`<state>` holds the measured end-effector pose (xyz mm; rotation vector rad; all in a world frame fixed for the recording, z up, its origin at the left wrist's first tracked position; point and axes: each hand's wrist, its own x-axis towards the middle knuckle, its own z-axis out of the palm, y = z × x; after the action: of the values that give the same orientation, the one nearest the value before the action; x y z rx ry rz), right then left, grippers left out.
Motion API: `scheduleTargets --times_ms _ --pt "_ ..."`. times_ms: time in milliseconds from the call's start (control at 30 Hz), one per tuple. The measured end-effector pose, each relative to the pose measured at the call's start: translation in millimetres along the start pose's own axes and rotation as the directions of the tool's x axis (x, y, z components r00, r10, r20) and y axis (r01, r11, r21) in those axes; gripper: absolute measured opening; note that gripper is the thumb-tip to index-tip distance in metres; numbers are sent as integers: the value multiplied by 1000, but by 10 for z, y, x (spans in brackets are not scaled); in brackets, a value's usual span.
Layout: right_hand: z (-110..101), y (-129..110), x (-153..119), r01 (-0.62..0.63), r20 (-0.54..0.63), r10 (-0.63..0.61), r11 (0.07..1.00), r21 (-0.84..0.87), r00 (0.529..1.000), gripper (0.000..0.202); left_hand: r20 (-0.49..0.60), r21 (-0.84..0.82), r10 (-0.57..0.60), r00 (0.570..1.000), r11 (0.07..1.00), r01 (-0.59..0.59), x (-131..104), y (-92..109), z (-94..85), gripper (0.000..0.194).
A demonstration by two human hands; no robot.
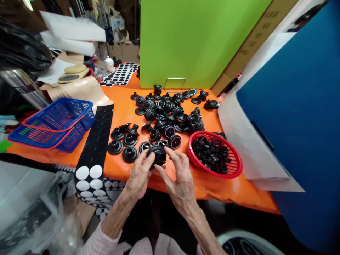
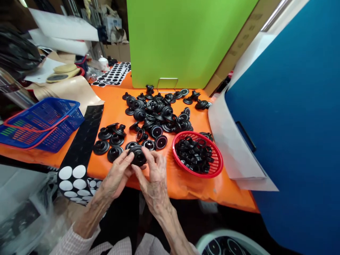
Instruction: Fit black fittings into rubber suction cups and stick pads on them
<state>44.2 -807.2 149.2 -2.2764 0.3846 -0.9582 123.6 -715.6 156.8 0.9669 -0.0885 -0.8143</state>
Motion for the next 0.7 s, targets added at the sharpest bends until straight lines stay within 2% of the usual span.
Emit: scheduleTargets --times_ms 100,167,300,367,400,467,533,600,667,700 --pt "66 35 -53 169 10 -170 975 -145 985 28 -57 108 53 997 993 -47 -22 -64 -65 33" --pt "128 65 -87 208 -32 -217 960 -189 976 22 -72 175 87 994 982 -74 -33 -82 -98 33" --pt "243 84 -151 106 -121 -123 985 -137 985 13 -62 159 50 997 987 -40 -37 -82 -120 37" --pt "235 58 -162 38 -122 -50 994 -100 991 14 -44 127 2 999 992 3 -30 -79 -120 38" --pt "201 40 -151 6 -85 -12 997 -72 996 17 -37 122 -23 999 992 27 -20 -74 -122 38" --pt "76 13 -69 -54 73 53 999 5 996 25 -39 165 -45 998 985 51 25 -43 -135 39" --pt "-87 29 114 -82 245 69 996 44 967 28 -46 299 21 999 954 -6 121 32 -158 39" --pt "-209 107 398 -50 343 56 998 -28 938 22 -39 505 173 984 854 -130 267 155 -183 37" --pt "-225 233 739 22 394 69 975 -222 917 17 -22 722 348 937 654 -226 438 302 -200 36" --pt "-185 302 907 63 410 91 935 -348 907 18 -15 815 423 906 530 -234 522 371 -205 36"
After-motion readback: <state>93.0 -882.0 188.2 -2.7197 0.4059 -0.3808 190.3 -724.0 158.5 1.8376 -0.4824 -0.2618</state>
